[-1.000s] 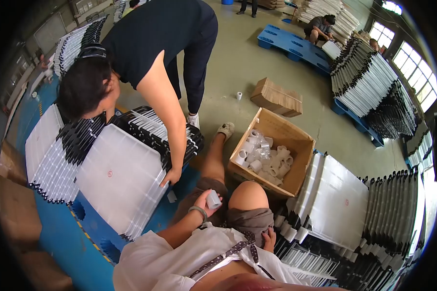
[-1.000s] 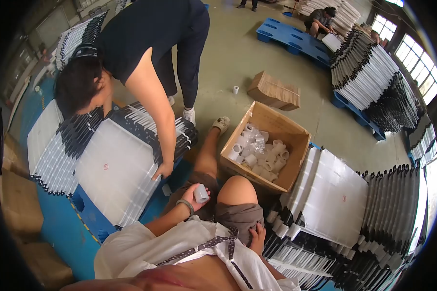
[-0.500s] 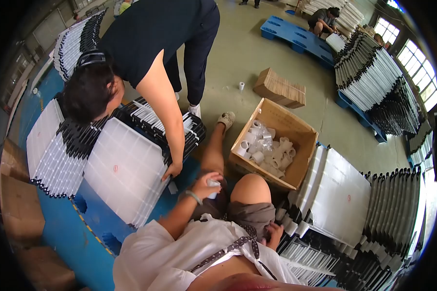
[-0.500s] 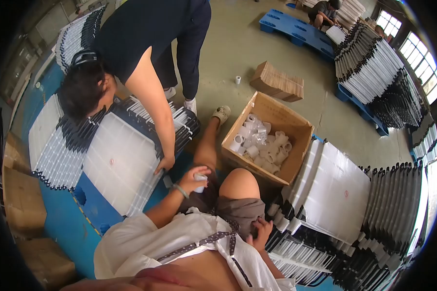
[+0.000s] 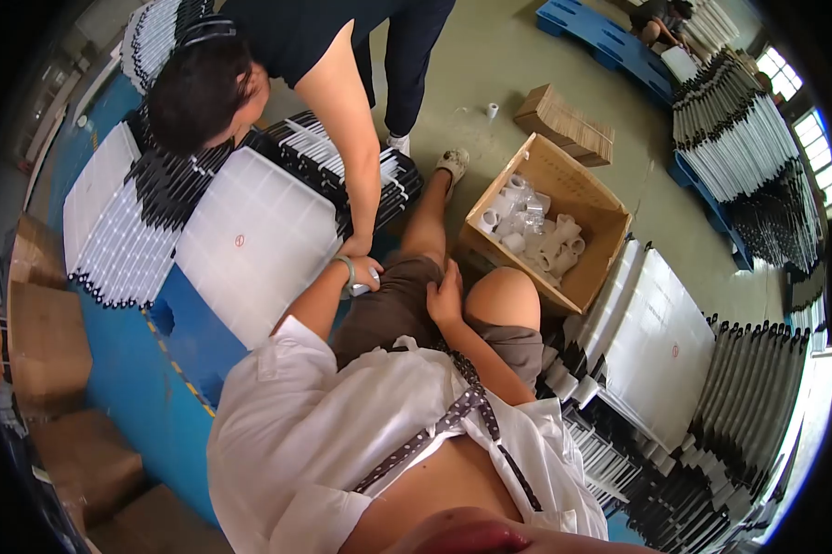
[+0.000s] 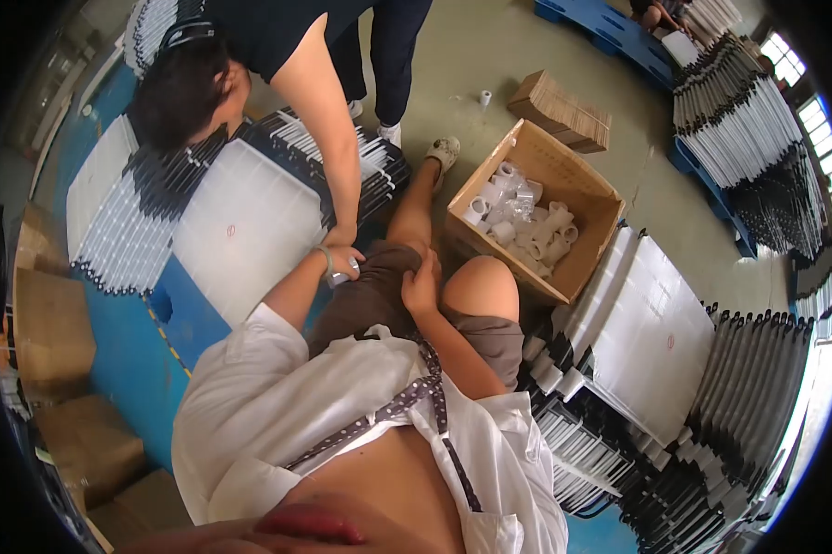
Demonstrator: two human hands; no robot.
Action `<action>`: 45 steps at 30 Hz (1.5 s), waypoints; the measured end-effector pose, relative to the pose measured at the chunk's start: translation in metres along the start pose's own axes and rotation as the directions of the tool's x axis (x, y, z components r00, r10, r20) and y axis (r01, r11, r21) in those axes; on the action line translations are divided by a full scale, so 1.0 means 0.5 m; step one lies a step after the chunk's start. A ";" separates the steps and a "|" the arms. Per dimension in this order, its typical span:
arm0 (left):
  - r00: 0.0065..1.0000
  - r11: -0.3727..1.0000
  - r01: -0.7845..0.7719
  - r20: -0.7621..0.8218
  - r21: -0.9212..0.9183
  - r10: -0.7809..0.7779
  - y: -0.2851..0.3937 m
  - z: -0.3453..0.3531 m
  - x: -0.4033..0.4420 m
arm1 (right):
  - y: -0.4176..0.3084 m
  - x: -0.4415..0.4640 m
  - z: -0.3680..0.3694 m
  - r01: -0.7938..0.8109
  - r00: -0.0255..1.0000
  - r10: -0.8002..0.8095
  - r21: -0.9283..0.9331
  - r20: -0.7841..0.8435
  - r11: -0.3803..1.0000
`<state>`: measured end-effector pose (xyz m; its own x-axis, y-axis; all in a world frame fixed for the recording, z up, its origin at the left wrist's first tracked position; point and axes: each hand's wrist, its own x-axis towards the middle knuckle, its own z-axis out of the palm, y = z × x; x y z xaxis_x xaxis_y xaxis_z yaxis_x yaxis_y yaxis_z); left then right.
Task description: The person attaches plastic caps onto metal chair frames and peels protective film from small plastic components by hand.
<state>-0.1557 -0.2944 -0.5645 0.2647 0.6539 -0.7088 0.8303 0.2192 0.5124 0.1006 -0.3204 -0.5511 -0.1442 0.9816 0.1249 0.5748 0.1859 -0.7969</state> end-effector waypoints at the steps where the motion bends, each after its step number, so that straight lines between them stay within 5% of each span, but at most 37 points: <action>1: 0.998 1.000 0.029 0.051 0.010 -0.030 0.044 -0.022 -0.064 | 0.002 -0.011 0.001 -0.072 0.992 0.076 -0.044 0.099 0.996; 2: 0.993 0.998 0.056 0.098 0.026 -0.058 0.090 -0.049 -0.129 | 0.004 -0.013 0.003 -0.135 0.970 0.151 -0.094 0.189 0.986; 3: 0.991 0.988 -0.109 0.090 0.113 0.099 0.048 -0.040 -0.124 | 0.003 -0.012 0.003 -0.188 0.937 0.223 -0.148 0.271 0.971; 4: 0.972 0.996 -0.057 0.223 -0.067 0.071 0.083 -0.057 -0.188 | -0.014 -0.012 -0.011 -0.194 0.891 0.267 -0.223 0.367 0.955; 6: 0.928 0.960 -0.242 0.255 -0.143 0.272 0.087 -0.060 -0.256 | -0.048 0.006 -0.038 -0.164 0.779 0.343 -0.358 0.524 0.919; 7: 0.923 0.953 -0.298 0.237 -0.054 0.302 0.104 -0.058 -0.295 | -0.041 -0.009 -0.026 -0.025 0.888 0.190 -0.369 0.419 0.929; 9: 0.904 0.908 -0.401 0.213 0.119 0.372 0.146 -0.049 -0.342 | -0.032 0.004 -0.034 -0.008 0.855 0.203 -0.380 0.478 0.925; 12: 0.926 0.930 -0.358 0.160 0.088 0.341 0.122 -0.011 -0.317 | -0.023 -0.026 -0.039 0.155 0.872 0.118 -0.495 0.476 0.855; 14: 0.931 0.899 -0.361 0.032 0.248 0.365 0.089 0.006 -0.291 | -0.031 -0.042 -0.044 0.323 0.872 0.005 -0.583 0.489 0.745; 16: 0.882 0.875 -0.382 -0.164 0.298 0.441 0.066 0.019 -0.286 | -0.023 -0.044 -0.059 0.313 0.774 0.086 -0.498 0.627 0.809; 19: 0.995 0.997 -0.060 0.087 0.053 0.056 0.101 0.004 -0.308 | -0.100 -0.040 -0.129 0.392 0.618 0.011 -0.320 0.786 0.862; 20: 0.994 0.998 -0.054 0.097 0.043 0.050 0.098 0.001 -0.304 | -0.129 -0.039 -0.152 0.432 0.565 -0.046 -0.247 0.824 0.868; 23: 0.989 0.988 -0.144 0.047 0.064 0.141 0.066 0.012 -0.266 | -0.122 -0.043 -0.147 0.403 0.753 -0.428 0.164 0.501 0.901; 26: 0.852 0.836 -0.452 -0.128 0.310 0.508 0.009 0.036 -0.183 | -0.087 -0.038 -0.089 0.325 0.820 -0.419 0.286 0.390 0.901; 30: 0.934 0.849 -0.357 0.170 0.390 0.315 0.102 -0.009 -0.181 | -0.083 -0.025 -0.053 0.188 0.853 -0.371 0.447 0.367 0.874; 34: 0.860 0.709 -0.505 0.223 0.491 0.458 0.153 -0.030 -0.182 | -0.109 -0.024 -0.063 0.364 0.846 -0.467 0.364 0.255 0.857; 35: 0.924 0.772 -0.383 0.208 0.508 0.322 0.188 -0.043 -0.211 | -0.120 -0.028 -0.075 0.403 0.832 -0.502 0.365 0.237 0.839; 40: 0.859 0.759 -0.507 0.171 0.408 0.482 0.097 -0.022 -0.140 | -0.100 -0.036 -0.071 0.401 0.737 -0.531 0.361 0.418 0.842; 42: 0.868 0.749 -0.487 0.152 0.449 0.474 0.051 -0.017 -0.135 | -0.099 -0.037 -0.074 0.455 0.738 -0.525 0.262 0.424 0.851; 45: 0.862 0.744 -0.475 0.078 0.469 0.501 0.047 -0.019 -0.203 | -0.095 -0.063 -0.075 0.406 0.827 -0.307 -0.123 0.470 0.906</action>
<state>-0.1678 -0.3485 -0.4761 0.6826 0.6169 -0.3918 0.7222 -0.4875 0.4906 0.1080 -0.3584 -0.4953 -0.6745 0.7350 0.0701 0.5612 0.5720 -0.5982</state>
